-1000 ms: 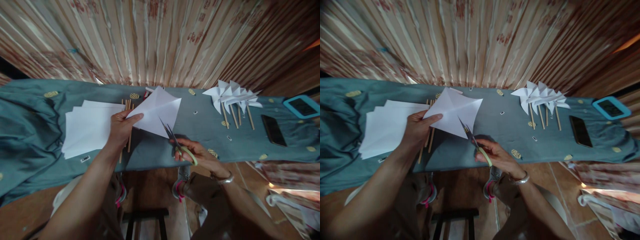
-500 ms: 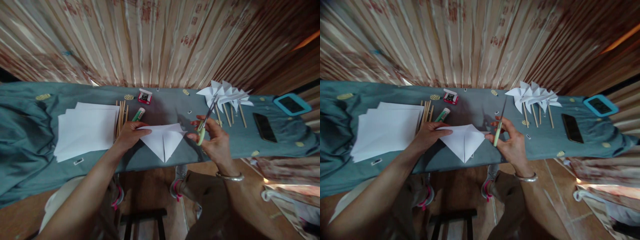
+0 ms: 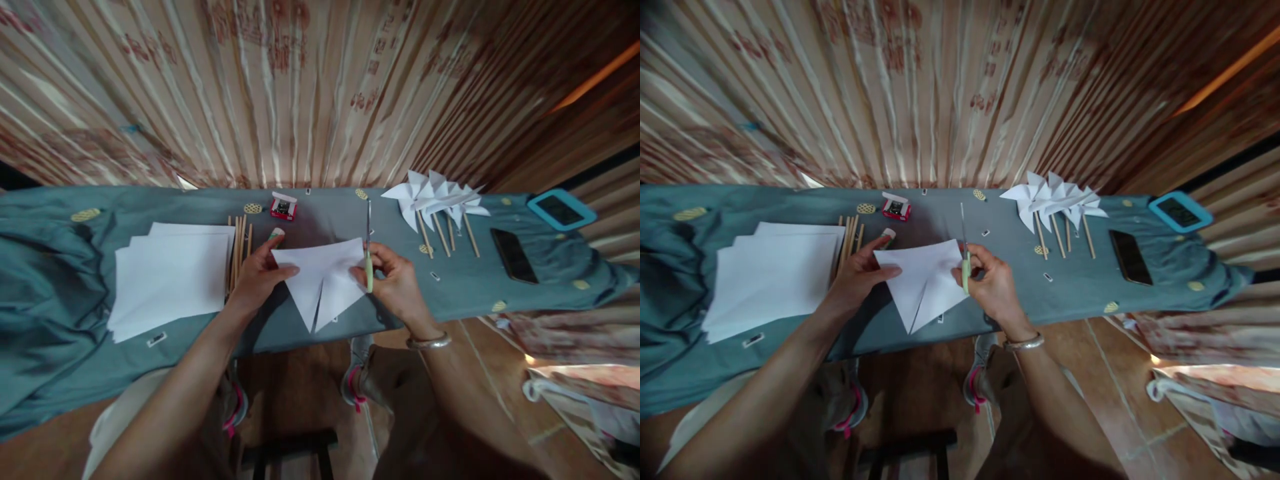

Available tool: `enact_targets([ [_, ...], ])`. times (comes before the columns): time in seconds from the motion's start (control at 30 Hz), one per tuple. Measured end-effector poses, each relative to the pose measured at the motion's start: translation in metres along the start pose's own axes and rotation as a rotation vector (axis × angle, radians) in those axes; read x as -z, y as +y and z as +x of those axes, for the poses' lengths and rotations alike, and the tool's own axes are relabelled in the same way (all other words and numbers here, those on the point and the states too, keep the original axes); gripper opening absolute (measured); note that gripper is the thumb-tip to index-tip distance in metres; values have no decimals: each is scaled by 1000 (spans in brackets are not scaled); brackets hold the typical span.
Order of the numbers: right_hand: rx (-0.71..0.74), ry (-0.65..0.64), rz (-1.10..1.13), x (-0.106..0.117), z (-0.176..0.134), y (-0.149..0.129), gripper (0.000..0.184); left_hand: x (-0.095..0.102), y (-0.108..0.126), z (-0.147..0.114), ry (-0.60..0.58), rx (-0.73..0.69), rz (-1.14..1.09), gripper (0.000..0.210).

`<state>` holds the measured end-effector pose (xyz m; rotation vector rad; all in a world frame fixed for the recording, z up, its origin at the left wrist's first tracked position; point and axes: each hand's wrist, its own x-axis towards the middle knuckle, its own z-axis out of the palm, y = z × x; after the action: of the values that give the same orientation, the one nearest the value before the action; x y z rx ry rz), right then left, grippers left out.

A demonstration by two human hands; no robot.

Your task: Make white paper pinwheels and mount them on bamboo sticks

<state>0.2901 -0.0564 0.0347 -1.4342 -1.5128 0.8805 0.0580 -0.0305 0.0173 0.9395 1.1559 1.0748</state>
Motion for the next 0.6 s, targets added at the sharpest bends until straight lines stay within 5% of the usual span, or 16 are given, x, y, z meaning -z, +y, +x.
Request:
enact_targets([
  [0.27, -110, 103, 213, -30, 11, 1, 41, -13, -5, -9, -29, 189, -260, 41],
  [0.6, -144, 176, 104, -46, 19, -1, 43, -25, -12, -30, -155, 39, -223, 71],
])
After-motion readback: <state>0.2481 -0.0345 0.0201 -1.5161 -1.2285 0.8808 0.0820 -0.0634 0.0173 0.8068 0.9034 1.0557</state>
